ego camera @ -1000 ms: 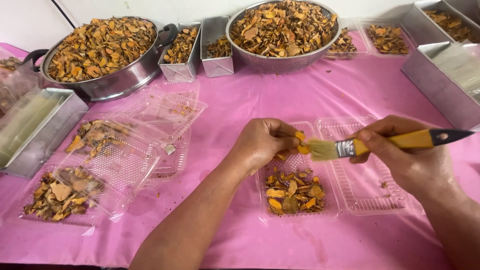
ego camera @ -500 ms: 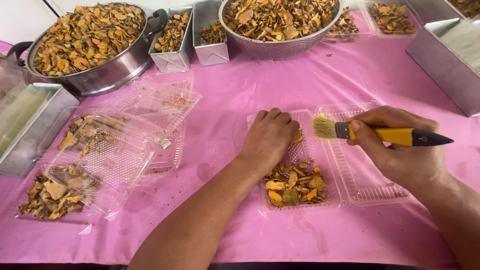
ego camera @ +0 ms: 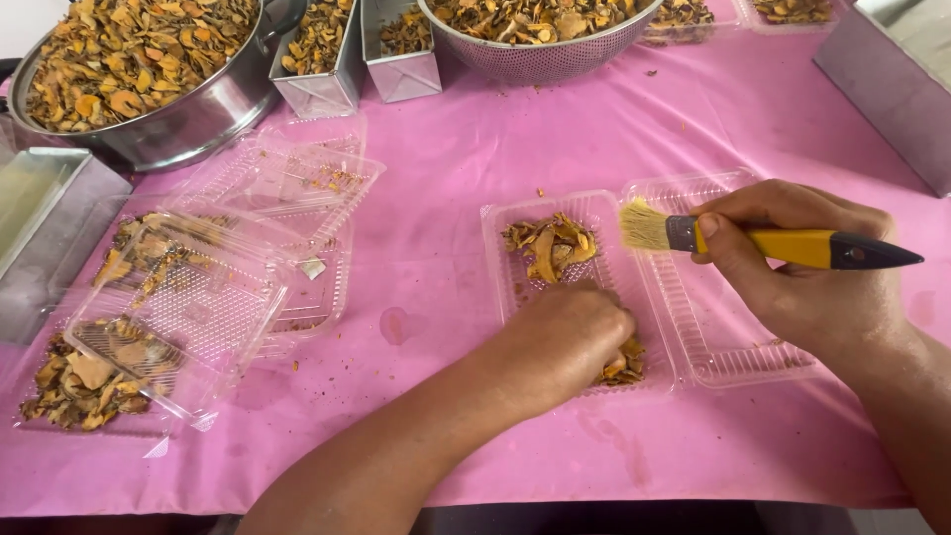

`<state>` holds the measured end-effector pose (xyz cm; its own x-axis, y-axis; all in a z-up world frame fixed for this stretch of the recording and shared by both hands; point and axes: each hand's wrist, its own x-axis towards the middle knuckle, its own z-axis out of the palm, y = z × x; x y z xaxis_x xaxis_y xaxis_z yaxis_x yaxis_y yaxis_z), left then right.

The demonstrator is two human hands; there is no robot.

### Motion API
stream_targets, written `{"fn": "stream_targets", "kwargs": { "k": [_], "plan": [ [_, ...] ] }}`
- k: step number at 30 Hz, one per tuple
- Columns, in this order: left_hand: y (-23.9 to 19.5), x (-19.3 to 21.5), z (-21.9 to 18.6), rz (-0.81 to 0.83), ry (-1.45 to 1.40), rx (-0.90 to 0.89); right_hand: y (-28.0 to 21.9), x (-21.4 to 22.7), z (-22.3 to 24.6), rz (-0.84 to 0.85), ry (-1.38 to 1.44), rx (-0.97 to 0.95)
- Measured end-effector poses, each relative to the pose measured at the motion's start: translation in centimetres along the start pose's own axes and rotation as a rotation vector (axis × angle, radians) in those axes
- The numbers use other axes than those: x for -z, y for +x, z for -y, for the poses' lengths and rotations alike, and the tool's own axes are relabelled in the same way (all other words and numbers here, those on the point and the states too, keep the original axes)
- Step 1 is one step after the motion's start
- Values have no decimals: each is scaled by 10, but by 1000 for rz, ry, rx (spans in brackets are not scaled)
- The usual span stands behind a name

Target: Packaging dried tea leaves or herbs into plastic containers and small bags using hands and a brush.

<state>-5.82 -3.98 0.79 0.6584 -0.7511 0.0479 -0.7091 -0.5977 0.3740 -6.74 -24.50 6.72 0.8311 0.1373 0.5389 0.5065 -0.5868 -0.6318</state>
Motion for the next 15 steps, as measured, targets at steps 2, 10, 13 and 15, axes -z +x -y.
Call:
{"fn": "stream_targets", "kwargs": {
  "k": [2,10,13,15],
  "plan": [
    [1,-5,-3,-3,120,48,0,1,1,5,32,63],
    [-3,36,-1,-71,-333,328,-2,8,8,-31,31,173],
    [-2,46,9,-182,-441,439,-3,14,-9,57,117,348],
    [-5,52,11,-221,-503,509,-2,12,-7,163,223,436]
  ]
}}
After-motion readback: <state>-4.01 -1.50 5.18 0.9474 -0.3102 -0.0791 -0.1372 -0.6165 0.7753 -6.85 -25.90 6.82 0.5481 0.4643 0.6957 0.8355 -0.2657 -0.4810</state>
